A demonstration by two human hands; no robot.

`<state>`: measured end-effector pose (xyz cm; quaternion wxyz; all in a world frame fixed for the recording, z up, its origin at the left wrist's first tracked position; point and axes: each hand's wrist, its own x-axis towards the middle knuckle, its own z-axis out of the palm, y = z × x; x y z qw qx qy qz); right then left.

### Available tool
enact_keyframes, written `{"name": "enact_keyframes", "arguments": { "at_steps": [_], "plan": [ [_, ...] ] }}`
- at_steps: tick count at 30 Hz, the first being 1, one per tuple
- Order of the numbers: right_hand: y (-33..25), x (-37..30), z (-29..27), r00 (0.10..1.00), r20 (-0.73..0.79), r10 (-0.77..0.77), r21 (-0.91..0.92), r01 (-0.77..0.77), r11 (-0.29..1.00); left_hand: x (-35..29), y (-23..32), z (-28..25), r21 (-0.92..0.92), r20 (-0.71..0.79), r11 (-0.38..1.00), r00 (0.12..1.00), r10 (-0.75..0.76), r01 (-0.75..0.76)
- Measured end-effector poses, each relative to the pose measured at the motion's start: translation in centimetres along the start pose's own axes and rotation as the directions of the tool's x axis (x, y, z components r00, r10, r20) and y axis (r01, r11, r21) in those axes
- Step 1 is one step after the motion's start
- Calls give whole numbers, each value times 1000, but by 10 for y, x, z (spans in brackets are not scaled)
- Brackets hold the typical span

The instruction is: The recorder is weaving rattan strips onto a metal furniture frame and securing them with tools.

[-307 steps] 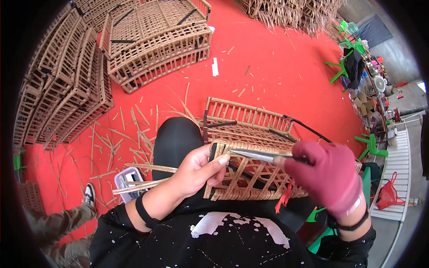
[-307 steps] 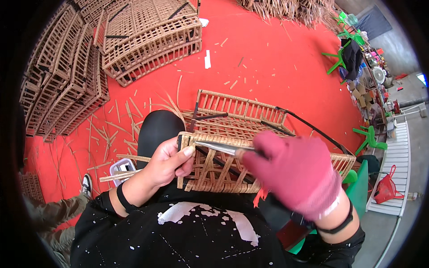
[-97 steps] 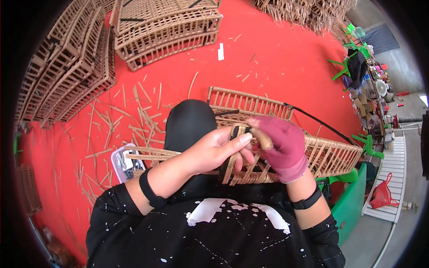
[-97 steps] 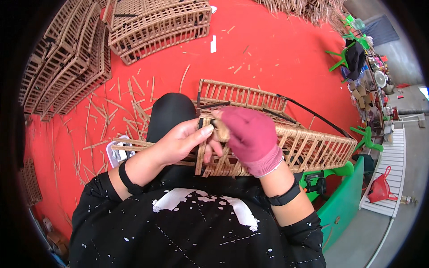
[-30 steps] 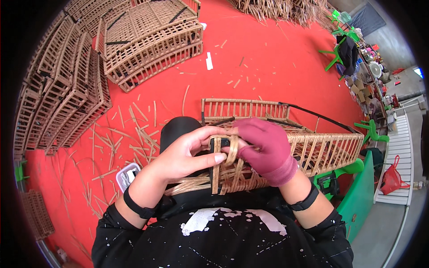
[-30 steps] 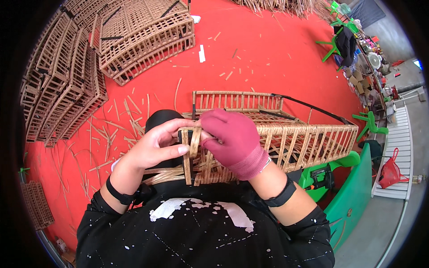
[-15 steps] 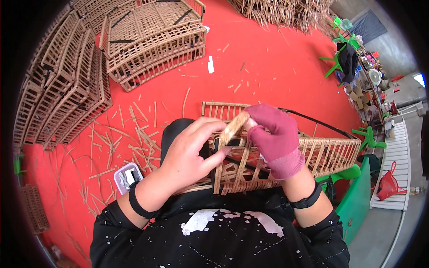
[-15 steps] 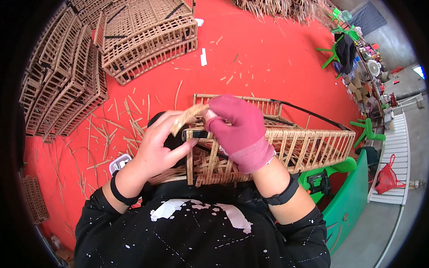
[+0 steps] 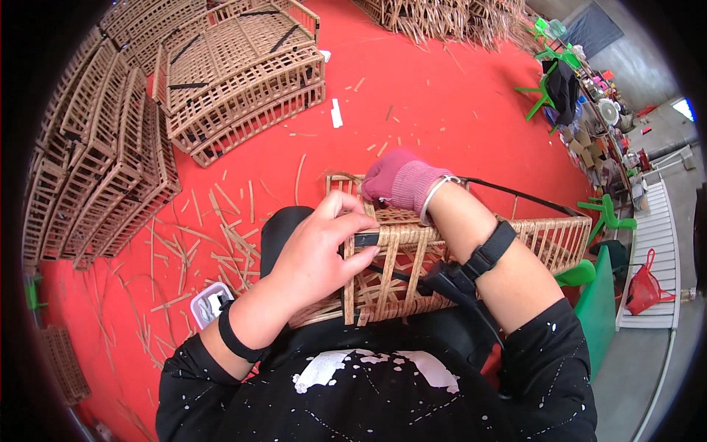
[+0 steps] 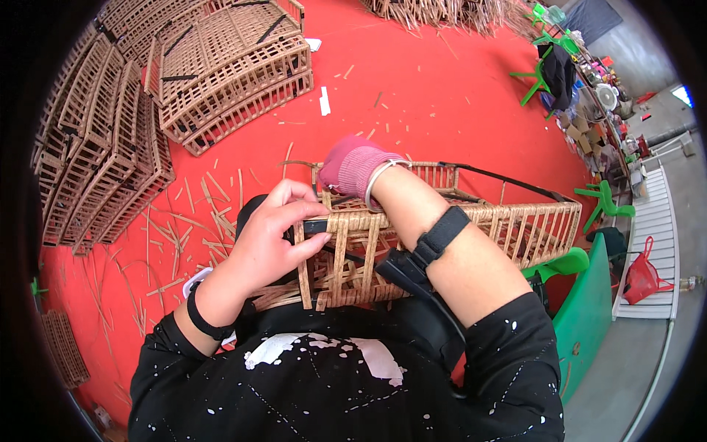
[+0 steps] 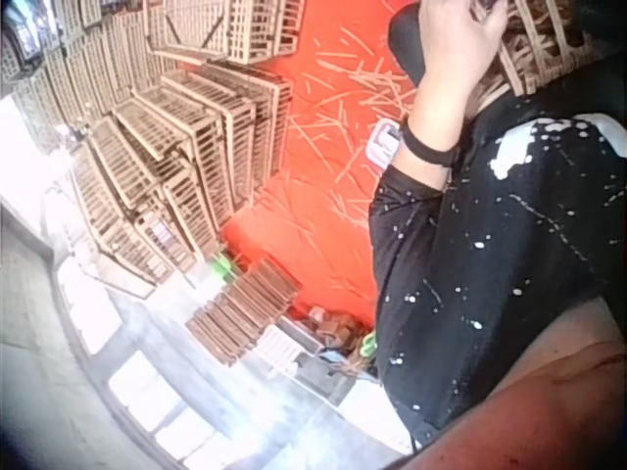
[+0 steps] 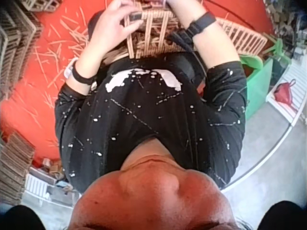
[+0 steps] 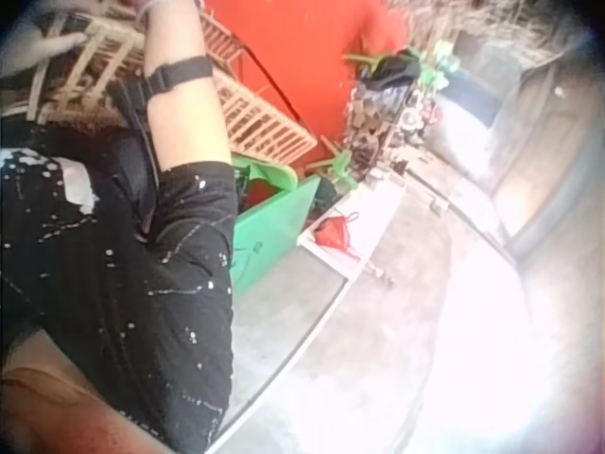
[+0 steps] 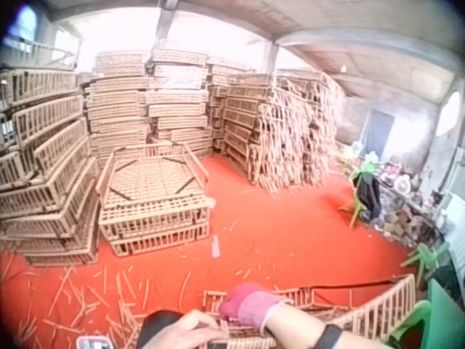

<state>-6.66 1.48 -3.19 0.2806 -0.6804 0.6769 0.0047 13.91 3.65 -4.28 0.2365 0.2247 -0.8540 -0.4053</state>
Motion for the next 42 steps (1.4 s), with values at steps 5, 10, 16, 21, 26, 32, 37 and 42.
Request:
{"name": "enact_keyframes", "arguments": {
  "at_steps": [5,10,16,21,26,32,37,42],
  "plan": [
    [-7,0,3,998,54,40,1,-41,999,6,-8,0,-155,64,988,998,9,2],
    [-9,-9,2,996,66,-56,-2,56,998,6,-7,-3,-154,106,988,994,22,-5],
    [-16,-56,1,987,-159,37,309,14,951,7,-16,-5,-659,354,668,926,-129,345],
    [-24,-105,16,966,-258,26,520,116,846,4,-21,-4,-755,395,514,908,-139,407],
    [-32,-111,28,840,-478,-257,41,314,949,4,-16,-4,-720,340,610,935,-104,330],
    [-34,-112,34,752,-523,-401,-214,340,916,-3,-9,-6,-642,251,721,960,-125,262],
    [-28,-112,38,663,-617,-424,-219,373,902,-6,-9,-5,-679,282,682,954,-99,271],
    [-29,-109,38,576,-724,-379,-121,435,892,-12,-2,-15,-472,280,858,957,-73,203]
  ]
}}
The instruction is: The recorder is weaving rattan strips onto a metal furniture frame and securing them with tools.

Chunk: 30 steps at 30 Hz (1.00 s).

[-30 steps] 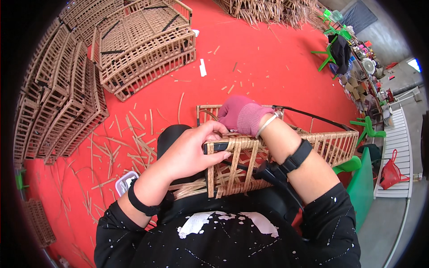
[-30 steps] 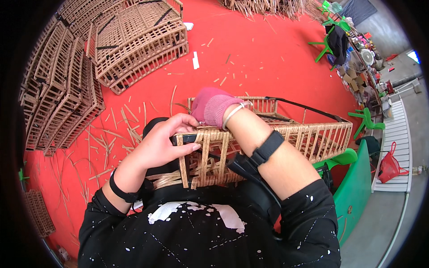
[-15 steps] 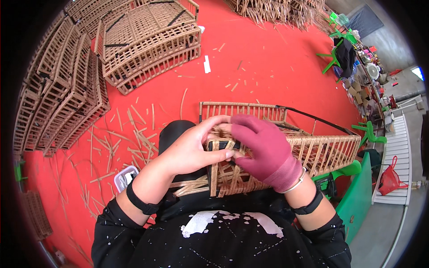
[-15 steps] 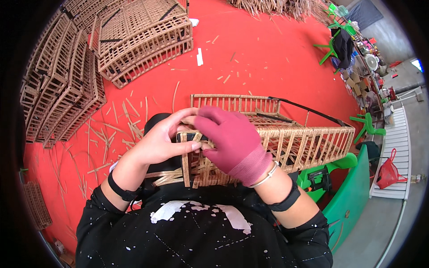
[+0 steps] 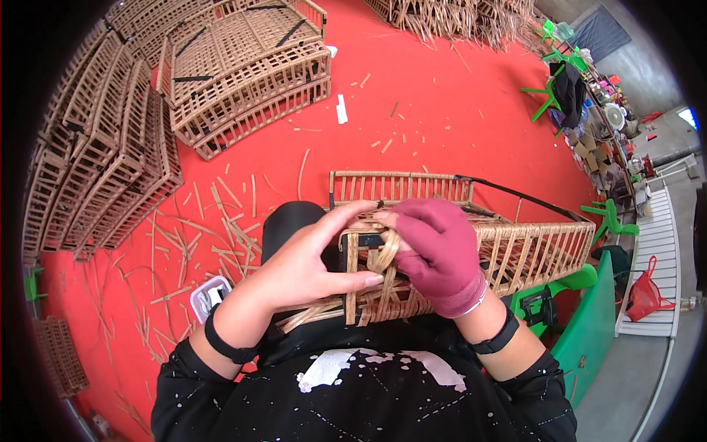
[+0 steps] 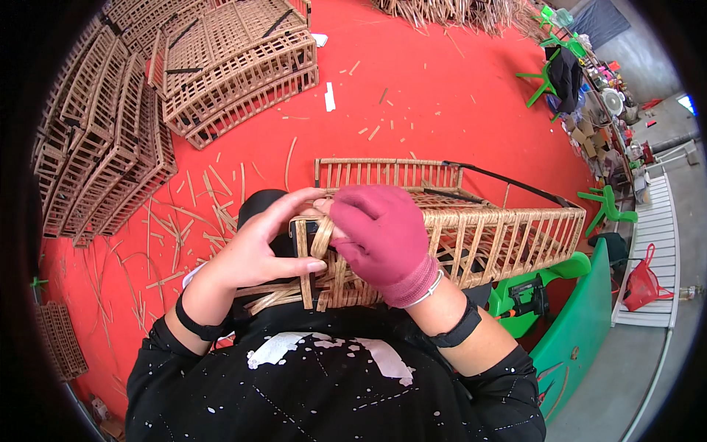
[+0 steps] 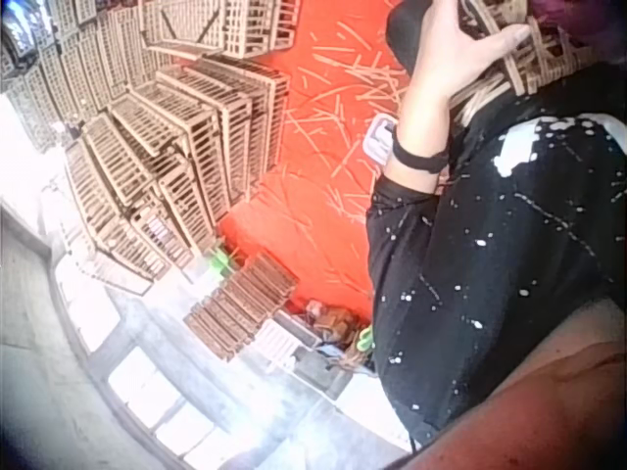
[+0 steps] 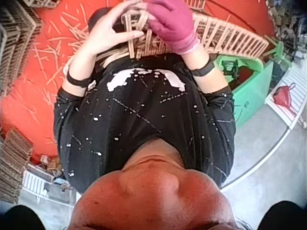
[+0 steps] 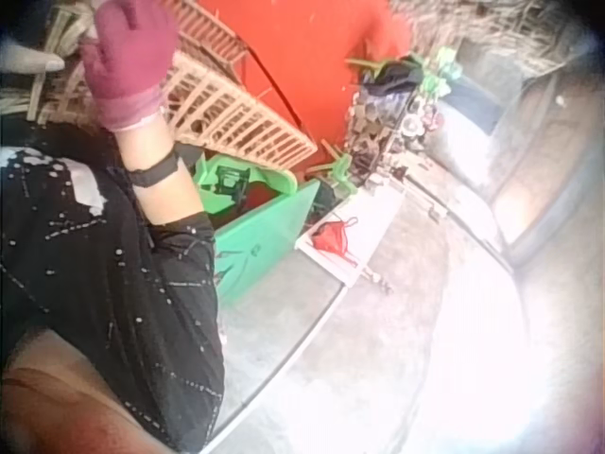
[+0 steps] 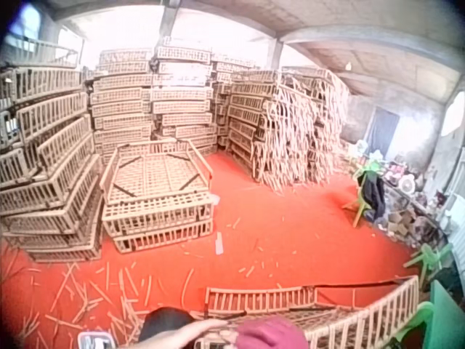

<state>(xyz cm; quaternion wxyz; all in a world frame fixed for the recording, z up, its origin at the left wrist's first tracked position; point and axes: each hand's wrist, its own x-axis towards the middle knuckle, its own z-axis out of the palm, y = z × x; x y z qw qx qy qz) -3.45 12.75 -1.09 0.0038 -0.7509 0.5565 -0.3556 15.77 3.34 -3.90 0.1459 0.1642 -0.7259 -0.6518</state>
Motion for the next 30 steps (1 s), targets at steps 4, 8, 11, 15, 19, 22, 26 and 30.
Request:
{"name": "enact_keyframes", "arguments": {
  "at_steps": [4,8,11,15,19,22,26,30],
  "plan": [
    [-7,8,-9,997,-75,-26,76,31,997,-5,7,-12,50,-40,992,992,116,-114],
    [-21,13,-27,994,-53,-92,66,95,993,-3,11,-20,-253,100,941,961,258,-226],
    [-30,15,-37,1000,-17,-24,75,25,997,3,19,-20,-369,7,907,975,223,-205],
    [-40,17,-42,1000,14,7,92,-8,996,9,28,-6,417,32,849,938,344,-326],
    [-40,17,-50,997,60,-55,24,53,998,22,24,7,459,166,746,872,461,-482],
    [-29,14,-54,993,110,-42,85,32,996,26,21,12,393,139,777,867,479,-493],
    [-1,8,-47,996,-52,73,143,-65,988,43,24,14,-242,-113,937,966,232,-254],
    [21,-4,-36,952,187,241,-116,-223,968,65,35,10,-399,-89,915,996,26,-60]
  ]
}}
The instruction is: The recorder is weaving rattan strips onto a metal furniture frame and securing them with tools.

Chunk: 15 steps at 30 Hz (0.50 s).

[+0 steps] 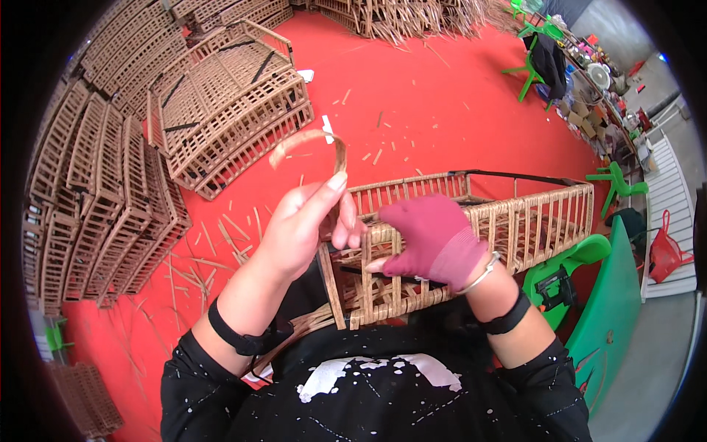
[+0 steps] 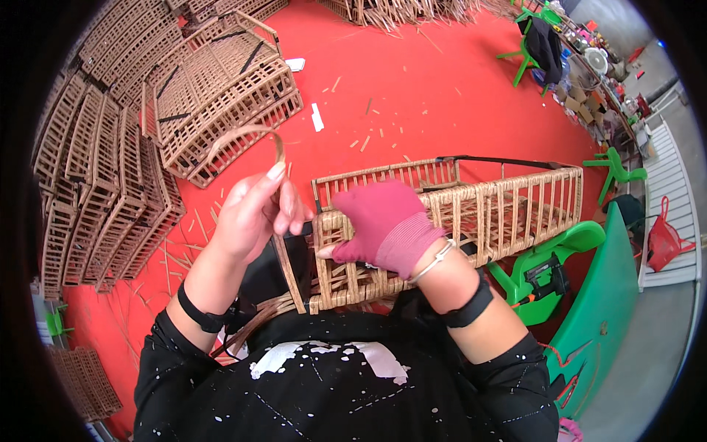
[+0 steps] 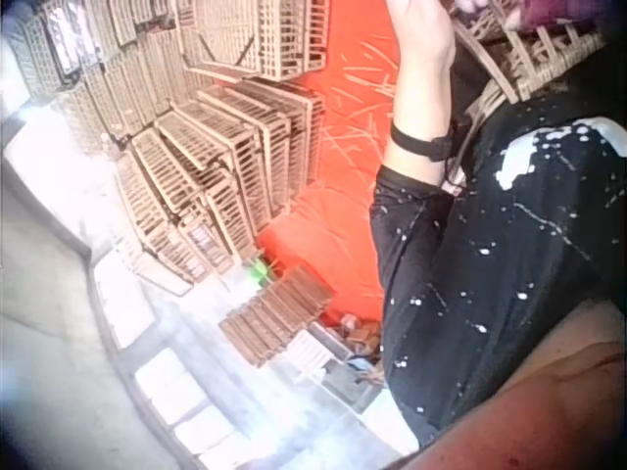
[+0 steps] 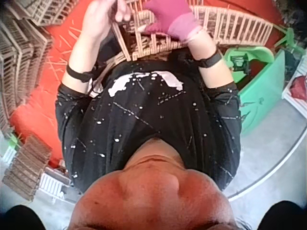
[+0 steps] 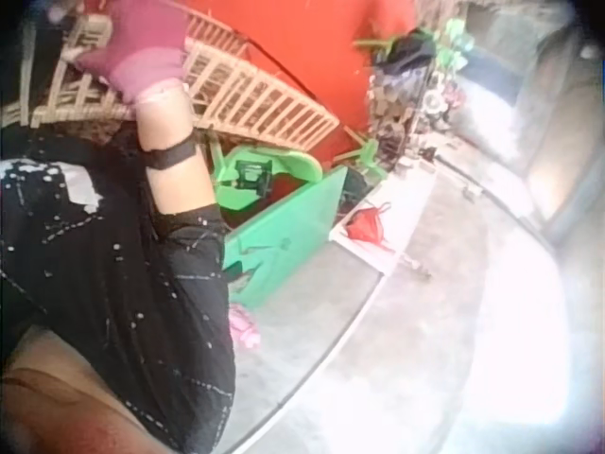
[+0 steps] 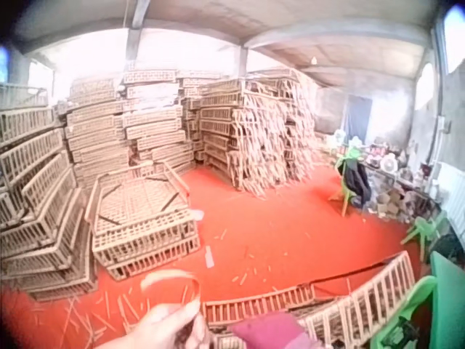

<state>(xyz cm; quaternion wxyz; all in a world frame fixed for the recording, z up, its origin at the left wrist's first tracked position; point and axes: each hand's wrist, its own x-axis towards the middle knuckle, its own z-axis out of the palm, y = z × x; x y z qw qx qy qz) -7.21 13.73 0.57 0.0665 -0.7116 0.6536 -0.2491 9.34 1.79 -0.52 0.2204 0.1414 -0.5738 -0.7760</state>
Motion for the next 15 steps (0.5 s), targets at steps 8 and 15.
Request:
{"name": "enact_keyframes", "arguments": {
  "at_steps": [8,15],
  "plan": [
    [12,-7,14,976,191,106,-158,-76,985,60,-7,-4,-501,-184,749,793,-581,433],
    [19,-10,19,979,192,75,-120,-52,991,85,-43,-26,-605,-63,561,668,-741,565]
  ]
}}
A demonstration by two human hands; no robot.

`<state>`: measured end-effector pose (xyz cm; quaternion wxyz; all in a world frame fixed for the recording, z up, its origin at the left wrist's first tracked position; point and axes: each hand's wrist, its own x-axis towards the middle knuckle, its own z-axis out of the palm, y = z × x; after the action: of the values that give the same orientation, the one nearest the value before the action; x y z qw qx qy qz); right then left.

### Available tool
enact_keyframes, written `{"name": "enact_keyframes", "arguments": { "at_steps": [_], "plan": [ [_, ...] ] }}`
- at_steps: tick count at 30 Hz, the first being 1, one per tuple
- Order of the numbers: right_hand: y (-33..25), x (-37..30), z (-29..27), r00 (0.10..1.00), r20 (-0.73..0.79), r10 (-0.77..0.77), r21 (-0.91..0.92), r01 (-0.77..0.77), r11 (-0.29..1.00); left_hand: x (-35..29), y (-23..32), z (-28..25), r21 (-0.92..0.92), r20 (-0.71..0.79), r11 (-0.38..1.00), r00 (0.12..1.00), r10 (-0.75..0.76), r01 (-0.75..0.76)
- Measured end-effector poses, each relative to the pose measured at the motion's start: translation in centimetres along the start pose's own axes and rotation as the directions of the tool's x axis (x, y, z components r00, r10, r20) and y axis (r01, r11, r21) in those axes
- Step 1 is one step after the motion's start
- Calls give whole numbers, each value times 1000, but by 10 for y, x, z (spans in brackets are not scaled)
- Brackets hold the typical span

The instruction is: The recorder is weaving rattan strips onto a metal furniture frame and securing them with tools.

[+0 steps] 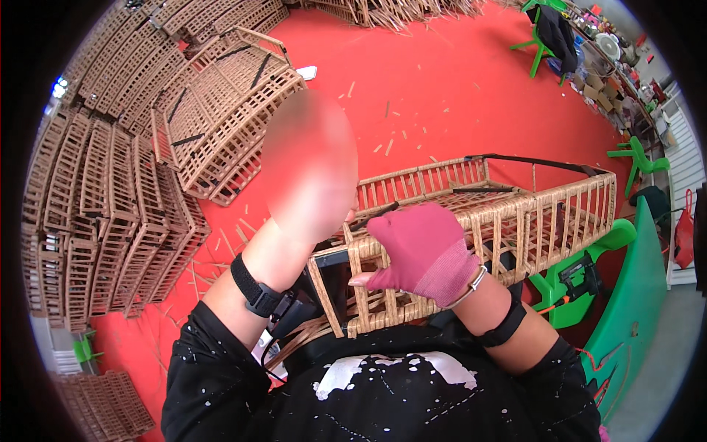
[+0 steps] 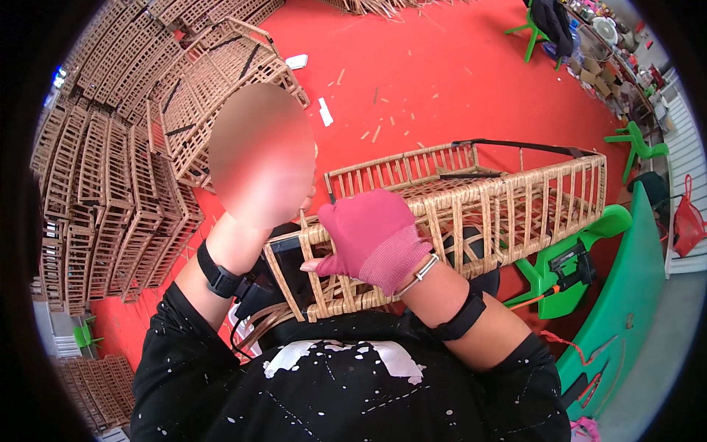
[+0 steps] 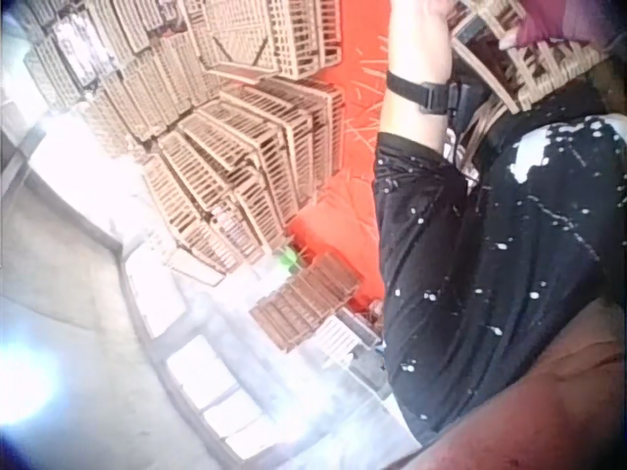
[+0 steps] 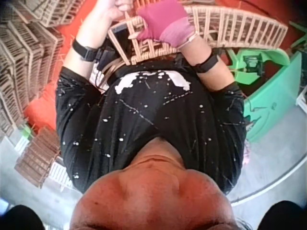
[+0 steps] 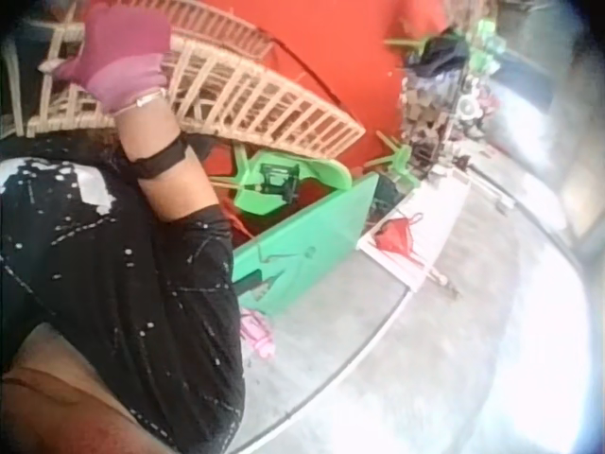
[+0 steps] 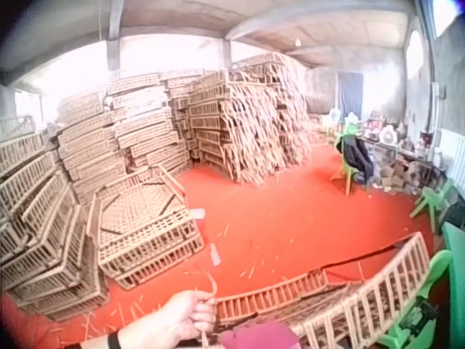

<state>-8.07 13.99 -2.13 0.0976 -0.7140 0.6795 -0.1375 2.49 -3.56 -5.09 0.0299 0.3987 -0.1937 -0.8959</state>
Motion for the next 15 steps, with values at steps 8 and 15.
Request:
{"name": "enact_keyframes", "arguments": {
  "at_steps": [8,15],
  "plan": [
    [1,-5,7,995,-101,-28,16,30,999,9,-3,-18,-7,38,998,997,-63,63],
    [-2,-1,6,989,-125,-79,-2,79,997,19,-6,-29,-29,79,996,993,-86,88]
  ]
}}
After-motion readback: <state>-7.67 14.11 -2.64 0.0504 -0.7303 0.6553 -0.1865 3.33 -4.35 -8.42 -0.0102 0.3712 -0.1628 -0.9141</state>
